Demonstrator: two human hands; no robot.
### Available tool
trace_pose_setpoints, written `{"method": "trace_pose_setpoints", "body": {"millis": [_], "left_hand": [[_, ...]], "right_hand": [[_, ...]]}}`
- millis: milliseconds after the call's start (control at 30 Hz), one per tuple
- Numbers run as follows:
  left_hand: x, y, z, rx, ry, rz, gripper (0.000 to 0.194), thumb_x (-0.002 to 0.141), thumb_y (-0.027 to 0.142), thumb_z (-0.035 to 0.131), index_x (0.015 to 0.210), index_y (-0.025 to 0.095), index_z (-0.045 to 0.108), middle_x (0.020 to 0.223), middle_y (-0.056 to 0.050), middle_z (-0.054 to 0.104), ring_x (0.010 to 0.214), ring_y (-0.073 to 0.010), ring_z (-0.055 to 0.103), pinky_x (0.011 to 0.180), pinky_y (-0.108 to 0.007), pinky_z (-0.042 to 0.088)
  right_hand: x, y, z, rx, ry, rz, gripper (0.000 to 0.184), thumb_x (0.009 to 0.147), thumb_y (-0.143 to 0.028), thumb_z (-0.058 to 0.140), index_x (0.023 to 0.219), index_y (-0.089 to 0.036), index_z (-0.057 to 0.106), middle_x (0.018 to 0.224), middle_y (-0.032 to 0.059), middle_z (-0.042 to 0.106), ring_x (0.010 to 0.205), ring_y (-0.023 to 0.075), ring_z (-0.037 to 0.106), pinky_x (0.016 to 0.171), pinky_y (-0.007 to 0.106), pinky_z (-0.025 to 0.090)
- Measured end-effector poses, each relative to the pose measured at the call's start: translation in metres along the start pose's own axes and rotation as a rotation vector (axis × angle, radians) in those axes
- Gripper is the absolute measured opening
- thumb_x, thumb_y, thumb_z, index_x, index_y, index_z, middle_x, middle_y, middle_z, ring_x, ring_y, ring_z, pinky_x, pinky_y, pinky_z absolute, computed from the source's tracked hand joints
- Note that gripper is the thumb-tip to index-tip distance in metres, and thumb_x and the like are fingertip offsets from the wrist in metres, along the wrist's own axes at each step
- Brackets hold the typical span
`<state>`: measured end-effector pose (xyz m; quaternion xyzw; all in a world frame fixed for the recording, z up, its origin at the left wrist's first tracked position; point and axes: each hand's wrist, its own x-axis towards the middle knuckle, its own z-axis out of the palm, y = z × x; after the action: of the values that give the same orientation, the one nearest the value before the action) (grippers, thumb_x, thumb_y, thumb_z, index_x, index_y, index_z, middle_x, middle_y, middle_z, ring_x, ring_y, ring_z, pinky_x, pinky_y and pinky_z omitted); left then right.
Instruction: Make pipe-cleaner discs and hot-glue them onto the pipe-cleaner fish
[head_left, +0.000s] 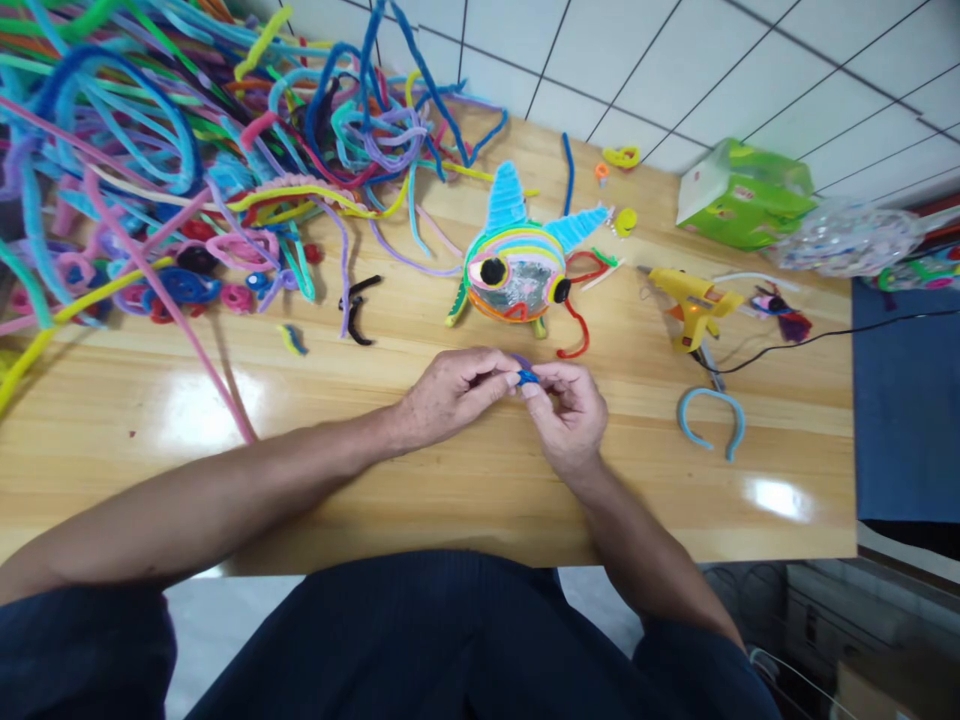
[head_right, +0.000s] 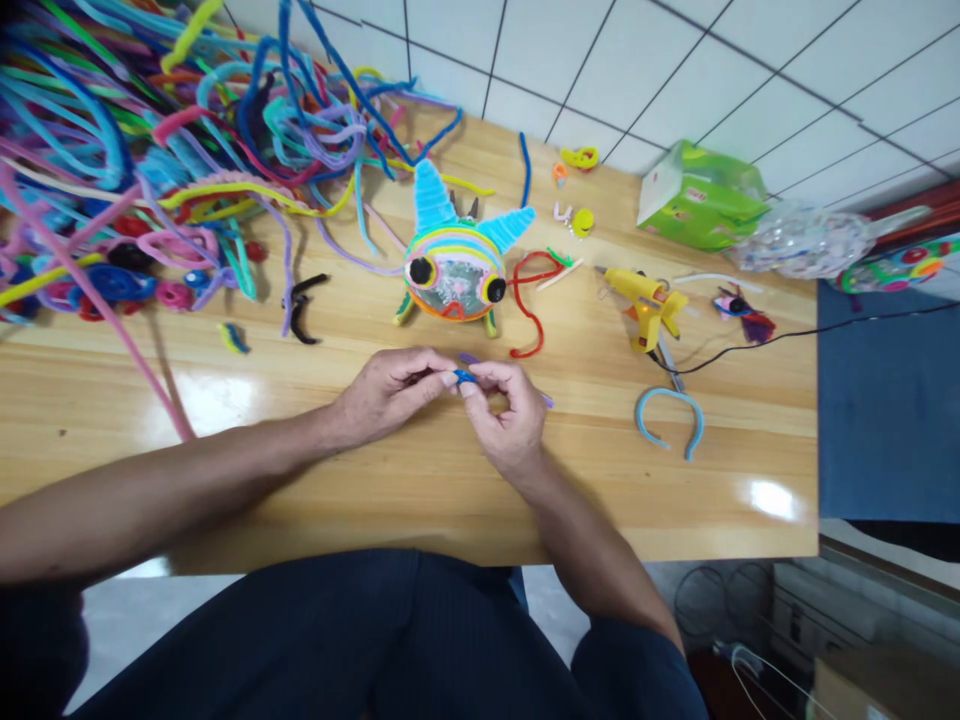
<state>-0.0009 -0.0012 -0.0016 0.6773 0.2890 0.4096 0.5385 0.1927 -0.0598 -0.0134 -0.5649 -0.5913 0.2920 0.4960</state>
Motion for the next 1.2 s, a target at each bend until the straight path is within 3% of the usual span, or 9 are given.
{"method": "trace_pose_setpoints", "body": {"millis": [400, 967, 1200], "left_hand": [[-0.0003, 0.0001, -0.0002, -0.017, -0.020, -0.056, 0.018, 0.106, 0.026, 0.064, 0.099, 0.016, 0.078, 0.092, -0.005, 0.083, 0.081, -0.0131, 0.074, 0.076, -0.023, 0.057], [0.0003, -0.0001, 0.0004, -0.047, -0.015, -0.077, 0.017, 0.103, 0.024, 0.064, 0.096, 0.015, 0.077, 0.085, -0.003, 0.078, 0.075, -0.0115, 0.067, 0.072, -0.022, 0.052], [0.0014, 0.0007, -0.0005, -0.111, -0.015, -0.159, 0.020, 0.102, 0.029, 0.066, 0.093, 0.014, 0.076, 0.081, -0.003, 0.078, 0.072, -0.0111, 0.066, 0.070, -0.022, 0.052]], "right_hand": [[0.0019, 0.0013, -0.0023, -0.056, 0.020, -0.037, 0.003, 0.097, -0.029, 0.075, 0.100, -0.028, 0.074, 0.091, 0.0013, 0.080, 0.079, 0.0172, 0.075, 0.074, 0.034, 0.064], [0.0022, 0.0028, -0.0016, -0.057, 0.016, -0.013, 0.003, 0.096, -0.027, 0.075, 0.099, -0.026, 0.075, 0.090, 0.0006, 0.081, 0.075, 0.0157, 0.074, 0.072, 0.032, 0.062], [-0.0003, 0.0045, -0.0011, 0.006, 0.006, 0.005, 0.008, 0.098, -0.029, 0.077, 0.105, -0.026, 0.075, 0.088, -0.0013, 0.079, 0.073, 0.0141, 0.072, 0.072, 0.030, 0.059]]}}
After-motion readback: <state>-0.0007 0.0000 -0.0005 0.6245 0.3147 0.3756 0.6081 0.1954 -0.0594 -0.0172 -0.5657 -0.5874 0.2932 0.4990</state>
